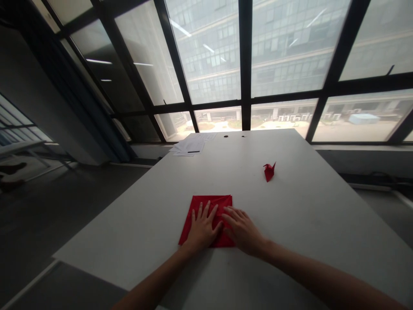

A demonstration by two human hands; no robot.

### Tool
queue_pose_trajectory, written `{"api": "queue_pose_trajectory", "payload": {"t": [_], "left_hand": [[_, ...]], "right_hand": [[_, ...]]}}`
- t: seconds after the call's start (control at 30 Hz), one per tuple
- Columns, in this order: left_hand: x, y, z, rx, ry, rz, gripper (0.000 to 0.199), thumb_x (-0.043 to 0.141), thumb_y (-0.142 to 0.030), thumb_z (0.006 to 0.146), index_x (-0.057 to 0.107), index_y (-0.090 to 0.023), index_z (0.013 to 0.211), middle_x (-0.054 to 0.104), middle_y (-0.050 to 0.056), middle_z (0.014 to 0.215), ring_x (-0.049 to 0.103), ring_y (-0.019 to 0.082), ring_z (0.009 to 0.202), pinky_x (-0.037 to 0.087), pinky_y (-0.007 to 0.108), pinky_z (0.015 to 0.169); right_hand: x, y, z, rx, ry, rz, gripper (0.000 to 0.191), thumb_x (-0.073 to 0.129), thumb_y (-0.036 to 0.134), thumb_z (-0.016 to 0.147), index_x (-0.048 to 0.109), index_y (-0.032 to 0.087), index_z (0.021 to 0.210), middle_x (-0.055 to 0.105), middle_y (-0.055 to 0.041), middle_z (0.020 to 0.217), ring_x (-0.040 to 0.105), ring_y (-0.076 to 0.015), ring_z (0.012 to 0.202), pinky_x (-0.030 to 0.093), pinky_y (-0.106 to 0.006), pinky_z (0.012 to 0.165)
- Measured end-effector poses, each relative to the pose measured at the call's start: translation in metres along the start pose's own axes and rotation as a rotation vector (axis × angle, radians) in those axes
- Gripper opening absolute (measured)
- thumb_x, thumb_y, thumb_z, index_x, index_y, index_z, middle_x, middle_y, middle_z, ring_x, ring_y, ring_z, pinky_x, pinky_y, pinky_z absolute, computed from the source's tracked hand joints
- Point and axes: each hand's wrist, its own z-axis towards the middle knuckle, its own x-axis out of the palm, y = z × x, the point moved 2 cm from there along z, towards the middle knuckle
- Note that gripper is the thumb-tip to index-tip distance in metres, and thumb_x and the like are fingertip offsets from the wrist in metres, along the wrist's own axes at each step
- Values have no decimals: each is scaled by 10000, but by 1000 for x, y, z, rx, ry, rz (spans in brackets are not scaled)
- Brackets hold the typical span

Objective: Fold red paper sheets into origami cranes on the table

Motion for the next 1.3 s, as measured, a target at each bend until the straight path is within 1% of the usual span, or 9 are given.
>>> {"api": "queue_pose_trajectory", "payload": {"t": [0.17,0.3,0.53,0.63,0.73,0.8,1.03,1.17,1.3], "left_hand": [[4,1,0,22,-27,29,696,367,-639,938,269,-312,1544,183,72,1630,86,366,1501,56,634,1163],[6,0,1,24,-39,31,679,379,-626,940,245,-346,1545,164,55,1636,84,375,1499,50,644,1155],[-11,7,8,26,94,-106,727,421,-666,904,324,-303,1526,209,88,1620,113,397,1491,74,660,1146],[-42,4,38,11,136,-281,604,479,-638,885,576,-281,1363,449,130,1503,310,426,1422,188,676,1111],[-73,-23,90,194,52,-702,498,553,-546,877,660,-204,1222,651,154,1264,596,324,1189,426,479,1034],[-78,-49,129,257,174,-1041,474,553,-531,882,666,-165,1161,696,160,1149,688,282,997,520,416,881],[-33,-139,240,179,15,-1325,418,659,-396,836,629,-131,1157,686,105,911,644,167,720,506,318,721],[-11,-181,280,155,-125,-1280,391,815,-240,670,698,-172,1037,641,49,871,600,180,815,467,334,846],[-5,-200,305,168,-153,-1278,168,842,-198,616,724,-176,734,632,37,794,594,189,819,450,341,893]], "right_hand": [[14,-42,42,7,253,-55,664,367,516,992,276,151,1539,284,-151,1588,217,-281,1488,100,-567,1193],[7,-72,47,144,194,-151,679,323,523,998,307,93,1522,258,-197,1584,206,-308,1488,39,-592,1185],[8,-38,22,-14,165,-61,641,422,473,975,303,178,1531,236,-133,1610,136,-265,1508,13,-560,1199],[18,-23,16,26,200,-1,697,489,478,944,296,153,1530,268,-168,1594,178,-299,1495,43,-597,1186],[19,-15,17,45,112,33,675,521,482,933,354,154,1499,318,-172,1576,212,-319,1481,72,-608,1180],[11,-21,19,60,-18,59,518,468,405,972,446,181,1438,409,-147,1533,300,-290,1447,139,-564,1184],[-69,-168,21,671,-776,296,302,575,319,831,656,148,1067,686,-133,1015,638,-255,830,506,-436,827],[-95,-244,28,723,-866,318,427,613,362,758,649,102,1095,640,-192,1129,616,-288,964,504,-447,852],[-93,-272,44,691,-880,458,378,690,459,684,688,154,907,692,-112,998,625,-229,847,530,-366,749]]}}
